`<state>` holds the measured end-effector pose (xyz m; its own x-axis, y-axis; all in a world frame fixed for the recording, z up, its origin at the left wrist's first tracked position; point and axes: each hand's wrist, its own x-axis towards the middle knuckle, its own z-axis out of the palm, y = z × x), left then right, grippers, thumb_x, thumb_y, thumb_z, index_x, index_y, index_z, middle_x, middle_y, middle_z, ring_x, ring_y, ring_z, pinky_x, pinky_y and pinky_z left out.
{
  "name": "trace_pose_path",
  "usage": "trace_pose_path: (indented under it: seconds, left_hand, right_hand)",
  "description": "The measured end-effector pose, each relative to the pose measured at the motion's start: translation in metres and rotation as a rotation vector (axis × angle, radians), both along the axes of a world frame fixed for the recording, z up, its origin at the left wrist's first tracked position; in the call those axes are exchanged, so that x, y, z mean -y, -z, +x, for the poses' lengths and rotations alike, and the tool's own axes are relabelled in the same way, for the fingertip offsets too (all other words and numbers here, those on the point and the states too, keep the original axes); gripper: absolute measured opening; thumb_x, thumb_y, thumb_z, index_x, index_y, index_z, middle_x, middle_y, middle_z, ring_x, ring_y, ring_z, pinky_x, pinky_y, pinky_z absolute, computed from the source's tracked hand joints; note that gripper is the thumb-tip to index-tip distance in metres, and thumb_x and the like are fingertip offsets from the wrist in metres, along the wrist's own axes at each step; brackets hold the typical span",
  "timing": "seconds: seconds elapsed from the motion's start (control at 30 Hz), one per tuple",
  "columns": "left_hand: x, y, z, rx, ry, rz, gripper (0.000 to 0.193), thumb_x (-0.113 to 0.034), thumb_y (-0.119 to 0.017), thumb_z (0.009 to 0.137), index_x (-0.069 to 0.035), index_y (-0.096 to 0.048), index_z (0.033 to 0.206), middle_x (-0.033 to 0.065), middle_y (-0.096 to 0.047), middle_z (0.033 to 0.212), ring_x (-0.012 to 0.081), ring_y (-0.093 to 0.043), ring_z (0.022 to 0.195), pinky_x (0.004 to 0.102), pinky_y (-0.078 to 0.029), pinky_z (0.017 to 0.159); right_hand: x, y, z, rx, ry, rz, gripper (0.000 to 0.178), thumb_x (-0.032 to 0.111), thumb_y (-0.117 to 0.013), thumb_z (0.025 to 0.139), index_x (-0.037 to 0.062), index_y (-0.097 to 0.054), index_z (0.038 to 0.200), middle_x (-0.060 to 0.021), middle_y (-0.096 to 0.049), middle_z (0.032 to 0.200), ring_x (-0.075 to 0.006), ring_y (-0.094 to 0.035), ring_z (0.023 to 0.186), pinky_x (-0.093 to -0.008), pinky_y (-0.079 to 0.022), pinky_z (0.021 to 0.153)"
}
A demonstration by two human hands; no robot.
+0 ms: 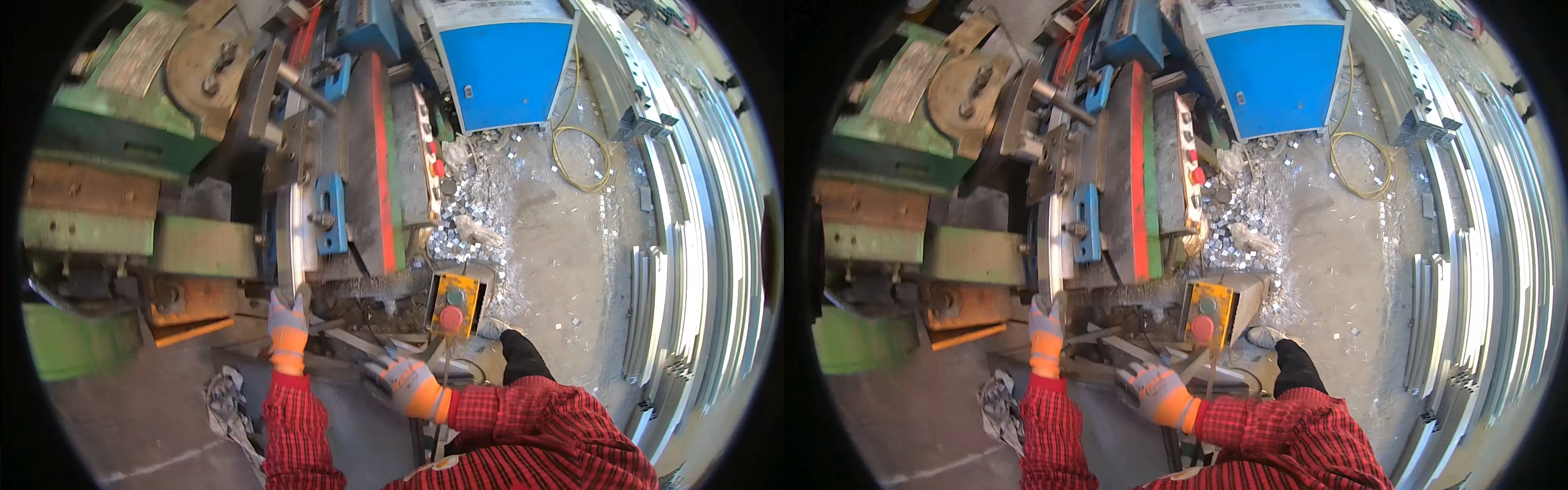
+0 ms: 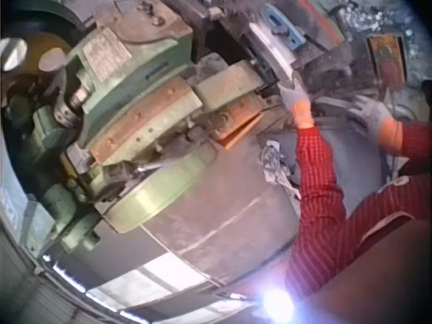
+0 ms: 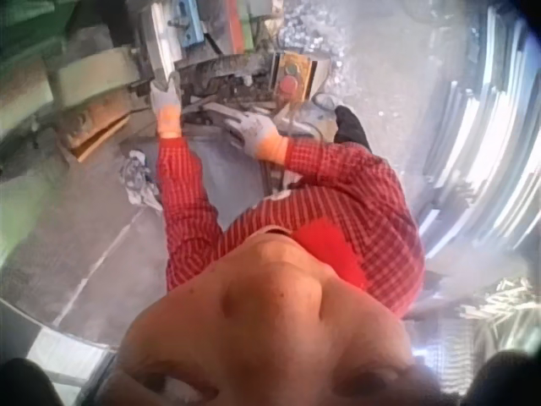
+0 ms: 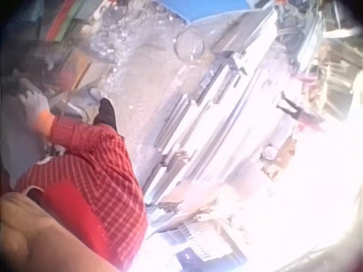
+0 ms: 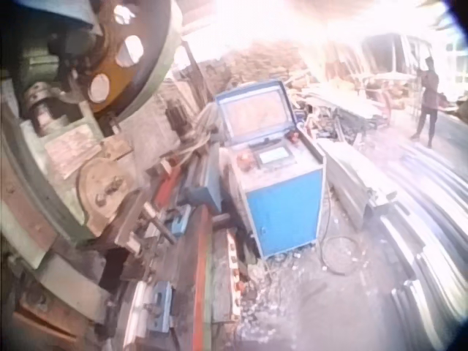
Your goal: The person repeatedly places long metal profiles into a cutting machine, operates the control to cut, removes the cut piece, and stacks it with other cut pieces on a nearby table. The cycle of loading, cutting, and stacking continues throughout the clip.
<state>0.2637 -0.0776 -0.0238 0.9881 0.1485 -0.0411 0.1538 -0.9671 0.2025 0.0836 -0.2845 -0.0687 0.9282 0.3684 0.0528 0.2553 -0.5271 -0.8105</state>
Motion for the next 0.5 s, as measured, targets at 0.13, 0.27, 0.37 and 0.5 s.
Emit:
trace_pose_path:
  seconds: [0.13,0.27,0.37,0.5]
  left_hand:
    - [0.003,0.004,0.019,-0.057,-0.014,0.047,0.080,-0.049,-0.064,0.091,0.005,-0.039,0.145,0.0306,-0.050,0.140,0.0445,-0.050,0.127,0.0465,-0.042,0.106]
    - [0.026,-0.024,-0.013,0.190,0.027,0.142,0.078,-0.047,-0.070,0.088,-0.011,-0.039,0.149,0.0251,-0.044,0.146,0.0445,-0.044,0.131,0.0518,-0.037,0.109]
    - [0.045,-0.049,-0.071,0.451,0.222,-0.222,0.070,-0.034,-0.074,0.088,-0.006,-0.044,0.145,0.0223,-0.049,0.140,0.0410,-0.047,0.129,0.0479,-0.037,0.109]
    - [0.059,-0.051,-0.195,0.264,0.389,-0.698,0.045,-0.001,-0.070,0.086,0.001,-0.056,0.129,0.0180,-0.059,0.130,0.0299,-0.058,0.120,0.0386,-0.046,0.102]
  right_hand:
    - [-0.007,0.009,0.004,0.000,0.142,0.088,0.038,0.039,-0.059,0.093,0.0108,-0.063,0.118,-0.0130,-0.064,0.106,-0.0325,-0.065,0.094,-0.0423,-0.052,0.082]
    - [-0.008,0.010,0.004,0.007,0.150,0.065,0.036,0.039,-0.059,0.093,0.0098,-0.063,0.114,-0.0148,-0.064,0.105,-0.0340,-0.063,0.098,-0.0441,-0.051,0.084]
    - [0.005,-0.002,0.002,0.064,0.206,0.222,0.031,0.031,-0.062,0.093,0.0081,-0.064,0.114,-0.0162,-0.065,0.107,-0.0362,-0.061,0.103,-0.0447,-0.050,0.089]
    - [0.057,0.004,-0.003,0.315,0.502,0.472,0.026,0.013,-0.065,0.090,0.0062,-0.065,0.115,-0.0174,-0.065,0.108,-0.0368,-0.060,0.103,-0.0442,-0.048,0.091]
